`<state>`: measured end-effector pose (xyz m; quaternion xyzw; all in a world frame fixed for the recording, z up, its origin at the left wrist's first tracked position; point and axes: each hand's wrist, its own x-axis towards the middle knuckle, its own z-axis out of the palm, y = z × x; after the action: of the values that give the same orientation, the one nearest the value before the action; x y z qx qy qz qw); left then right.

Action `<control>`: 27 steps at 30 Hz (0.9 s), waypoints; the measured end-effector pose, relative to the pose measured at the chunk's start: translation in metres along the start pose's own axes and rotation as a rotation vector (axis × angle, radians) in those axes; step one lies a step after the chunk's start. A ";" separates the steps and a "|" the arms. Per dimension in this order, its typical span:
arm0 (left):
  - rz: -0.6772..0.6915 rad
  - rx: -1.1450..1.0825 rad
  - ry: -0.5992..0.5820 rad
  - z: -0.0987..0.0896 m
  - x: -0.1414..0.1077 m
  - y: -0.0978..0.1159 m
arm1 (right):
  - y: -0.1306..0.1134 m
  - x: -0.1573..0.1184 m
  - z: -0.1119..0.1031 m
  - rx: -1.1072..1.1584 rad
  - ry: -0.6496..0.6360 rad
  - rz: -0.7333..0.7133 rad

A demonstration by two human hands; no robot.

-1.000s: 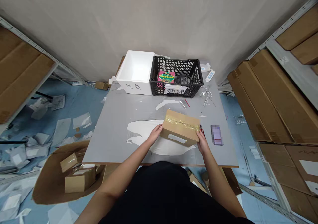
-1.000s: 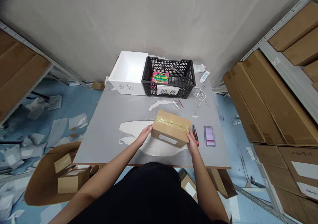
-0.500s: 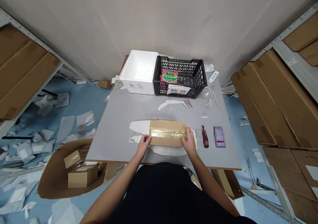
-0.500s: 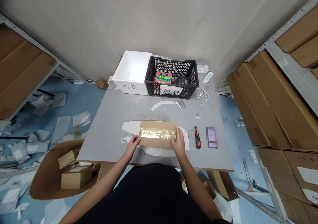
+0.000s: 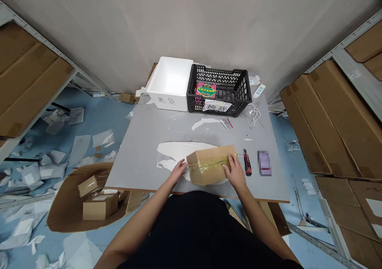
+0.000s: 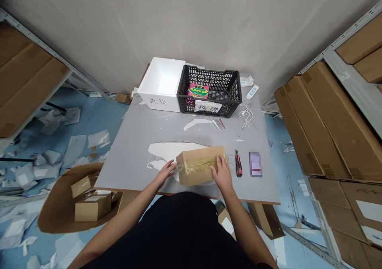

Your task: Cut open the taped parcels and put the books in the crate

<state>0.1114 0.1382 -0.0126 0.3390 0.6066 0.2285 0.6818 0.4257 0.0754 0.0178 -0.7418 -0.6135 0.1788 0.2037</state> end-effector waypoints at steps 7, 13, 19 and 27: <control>0.123 -0.107 -0.297 0.044 -0.012 0.014 | 0.047 0.013 -0.011 0.318 0.050 0.214; 0.415 0.043 -0.038 0.023 -0.019 0.054 | 0.004 0.005 0.021 0.898 -0.130 0.309; 0.402 0.125 0.047 -0.006 -0.030 0.070 | -0.053 0.008 -0.003 0.685 0.214 0.201; 0.384 -0.034 -0.081 0.005 -0.033 0.055 | -0.075 0.006 -0.034 0.128 -0.060 -0.189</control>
<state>0.1168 0.1502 0.0500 0.4458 0.4989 0.3507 0.6553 0.3810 0.0904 0.0859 -0.6604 -0.6737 0.2198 0.2483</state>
